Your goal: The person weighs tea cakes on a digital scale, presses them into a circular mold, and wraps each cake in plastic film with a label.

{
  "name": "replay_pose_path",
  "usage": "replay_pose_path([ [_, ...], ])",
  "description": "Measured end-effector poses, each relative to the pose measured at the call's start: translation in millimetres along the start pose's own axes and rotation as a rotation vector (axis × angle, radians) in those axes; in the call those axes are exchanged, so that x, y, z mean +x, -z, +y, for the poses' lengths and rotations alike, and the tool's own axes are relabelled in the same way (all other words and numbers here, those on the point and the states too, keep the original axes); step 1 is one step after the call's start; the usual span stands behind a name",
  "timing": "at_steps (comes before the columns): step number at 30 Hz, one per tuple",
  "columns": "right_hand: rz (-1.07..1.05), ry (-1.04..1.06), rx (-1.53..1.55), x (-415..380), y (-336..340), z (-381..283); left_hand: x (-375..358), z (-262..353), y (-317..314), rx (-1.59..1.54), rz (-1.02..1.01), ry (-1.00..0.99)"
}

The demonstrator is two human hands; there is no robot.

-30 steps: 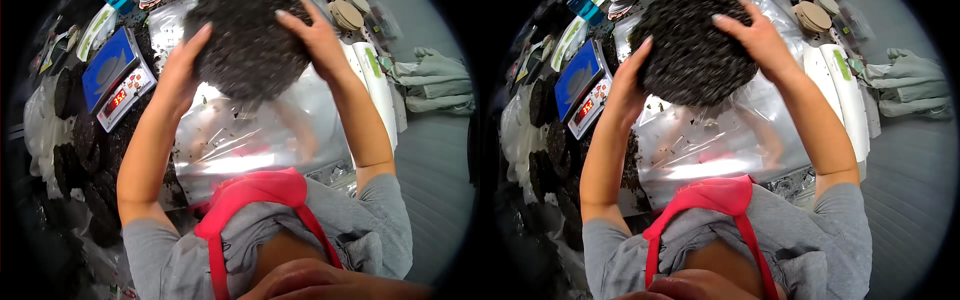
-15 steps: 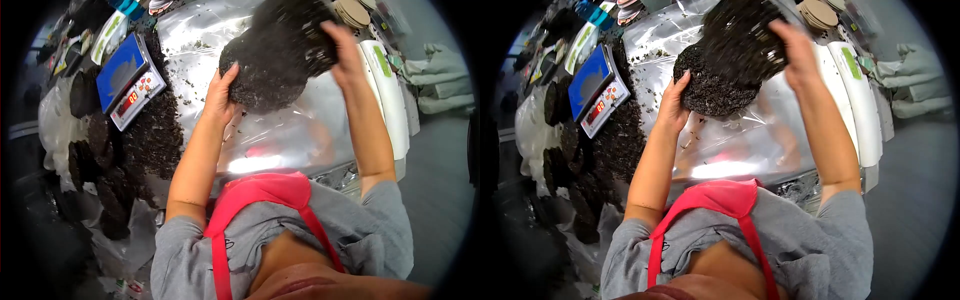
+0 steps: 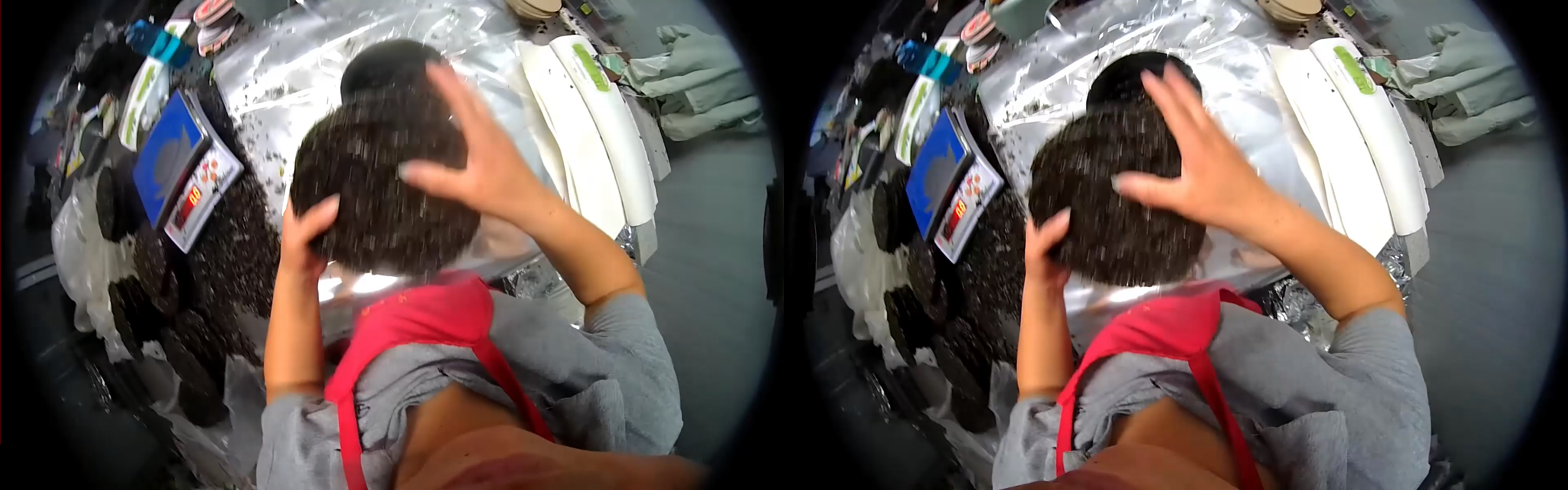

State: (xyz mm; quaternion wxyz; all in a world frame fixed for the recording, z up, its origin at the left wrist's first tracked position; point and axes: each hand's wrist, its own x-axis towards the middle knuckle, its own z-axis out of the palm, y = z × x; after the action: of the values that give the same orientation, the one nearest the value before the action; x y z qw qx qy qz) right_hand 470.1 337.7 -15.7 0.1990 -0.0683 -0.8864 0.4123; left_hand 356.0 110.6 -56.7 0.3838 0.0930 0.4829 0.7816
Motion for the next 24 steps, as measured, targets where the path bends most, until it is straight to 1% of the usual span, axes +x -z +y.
replay_pose_path([
  [1, -0.140, -0.198, 0.333, -11, -6, 0, -10, 11, -8, -0.002, -0.067, -0.035],
  [2, -0.157, -0.269, 0.379, -18, -8, 2, -14, 16, -9, 0.100, 0.051, 0.030],
  [3, -0.199, -0.346, 0.421, -21, -8, 6, -10, 21, -13, 0.092, 0.073, 0.020],
  [5, -0.080, -0.246, 0.333, 13, 12, 11, 15, 36, -27, 0.415, 0.220, 0.131],
  [6, -0.030, -0.183, 0.195, 36, 23, 22, 41, 42, -29, 0.395, 0.101, 0.086],
  [7, -0.024, -0.218, 0.276, 67, 28, 36, 79, 47, -27, 0.375, -0.024, 0.018],
  [8, -0.037, -0.167, 0.144, 100, 29, 70, 113, 47, -23, 0.634, 0.022, -0.043],
  [9, -0.092, -0.326, 0.079, 115, 22, 96, 141, 46, -22, 0.897, 0.063, -0.112],
  [10, -0.215, -0.359, -0.030, 121, 13, 131, 165, 34, -13, 1.122, 0.079, -0.064],
  [11, -0.134, -0.353, 0.061, 119, 5, 148, 185, 21, 0, 1.348, 0.103, -0.021],
  [12, -0.115, -0.299, -0.044, 120, 7, 144, 188, 17, 8, 1.351, 0.078, -0.061],
  [13, -0.099, -0.271, -0.144, 114, 8, 144, 167, 29, -11, 1.345, 0.128, -0.085],
  [14, -0.114, -0.296, -0.100, 113, 11, 138, 169, 25, -7, 1.201, 0.124, -0.066],
  [15, -0.241, -0.441, 0.121, 112, 22, 129, 168, 20, 1, 1.060, 0.123, -0.037],
  [16, -0.240, -0.439, 0.013, 111, 17, 130, 172, 21, 5, 1.170, 0.092, -0.008],
  [17, -0.235, -0.417, -0.100, 117, 13, 129, 177, 11, 9, 1.432, 0.170, -0.157],
  [19, -0.180, -0.356, -0.315, 117, 1, 127, 182, 2, 14, 1.404, 0.222, -0.310],
  [21, -0.177, -0.338, -0.483, 115, -9, 125, 185, 6, 4, 1.408, 0.220, -0.184],
  [23, -0.160, -0.346, -0.559, 111, -14, 114, 191, 3, 8, 1.329, 0.168, -0.076],
  [24, -0.235, -0.371, -0.502, 118, -8, 121, 195, 1, 12, 1.318, 0.163, -0.082],
])
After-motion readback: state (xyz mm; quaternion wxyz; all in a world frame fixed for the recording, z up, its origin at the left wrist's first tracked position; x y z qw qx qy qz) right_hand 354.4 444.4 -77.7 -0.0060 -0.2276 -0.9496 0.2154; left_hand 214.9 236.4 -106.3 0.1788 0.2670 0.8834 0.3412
